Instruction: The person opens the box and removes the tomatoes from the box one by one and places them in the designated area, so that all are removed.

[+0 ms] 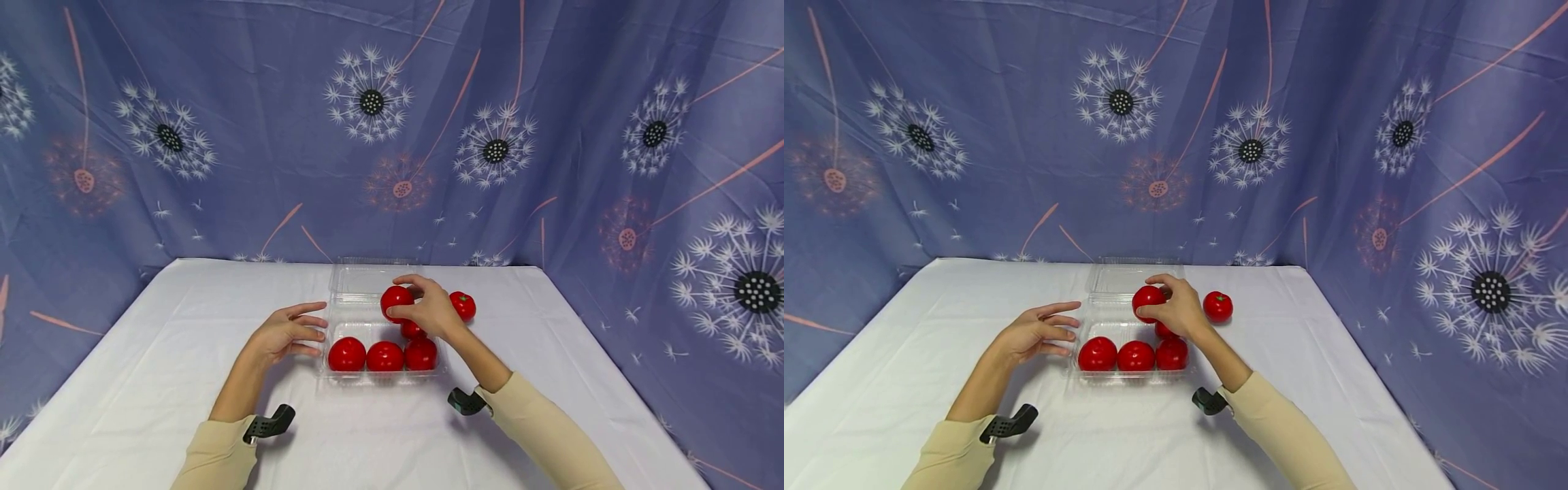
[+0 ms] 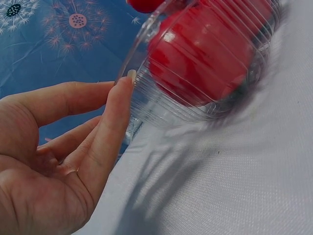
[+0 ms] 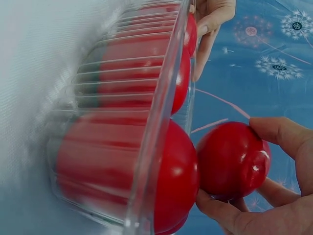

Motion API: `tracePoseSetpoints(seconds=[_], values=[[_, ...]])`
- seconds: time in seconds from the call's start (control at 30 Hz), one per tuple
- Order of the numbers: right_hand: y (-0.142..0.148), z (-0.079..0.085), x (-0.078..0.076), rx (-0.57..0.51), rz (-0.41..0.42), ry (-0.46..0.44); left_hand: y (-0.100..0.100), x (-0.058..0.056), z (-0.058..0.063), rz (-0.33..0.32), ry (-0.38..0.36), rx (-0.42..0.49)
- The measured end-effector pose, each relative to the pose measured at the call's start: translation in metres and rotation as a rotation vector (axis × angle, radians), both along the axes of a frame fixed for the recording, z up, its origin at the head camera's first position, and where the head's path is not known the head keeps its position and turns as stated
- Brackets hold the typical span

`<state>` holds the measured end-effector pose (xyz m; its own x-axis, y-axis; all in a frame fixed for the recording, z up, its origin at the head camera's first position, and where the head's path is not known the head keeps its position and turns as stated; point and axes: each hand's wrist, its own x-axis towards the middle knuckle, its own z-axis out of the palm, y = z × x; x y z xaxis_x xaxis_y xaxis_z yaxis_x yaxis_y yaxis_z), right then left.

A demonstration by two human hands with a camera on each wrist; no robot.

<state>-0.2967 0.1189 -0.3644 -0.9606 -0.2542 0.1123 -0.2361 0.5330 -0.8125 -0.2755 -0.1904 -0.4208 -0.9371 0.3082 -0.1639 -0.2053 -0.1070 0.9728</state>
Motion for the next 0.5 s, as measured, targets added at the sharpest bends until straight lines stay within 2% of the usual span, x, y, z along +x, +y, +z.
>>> tracePoseSetpoints(seconds=[0.17,0.5], values=[[0.0000,0.0006,-0.0018,0.006,0.009,0.011,-0.0003,-0.0019,-0.0019,0.002,-0.004,0.001],[0.0012,0.0018,-0.0001,-0.002,-0.035,-0.004,0.0000,-0.0026,-0.0027,0.007,-0.008,-0.016]])
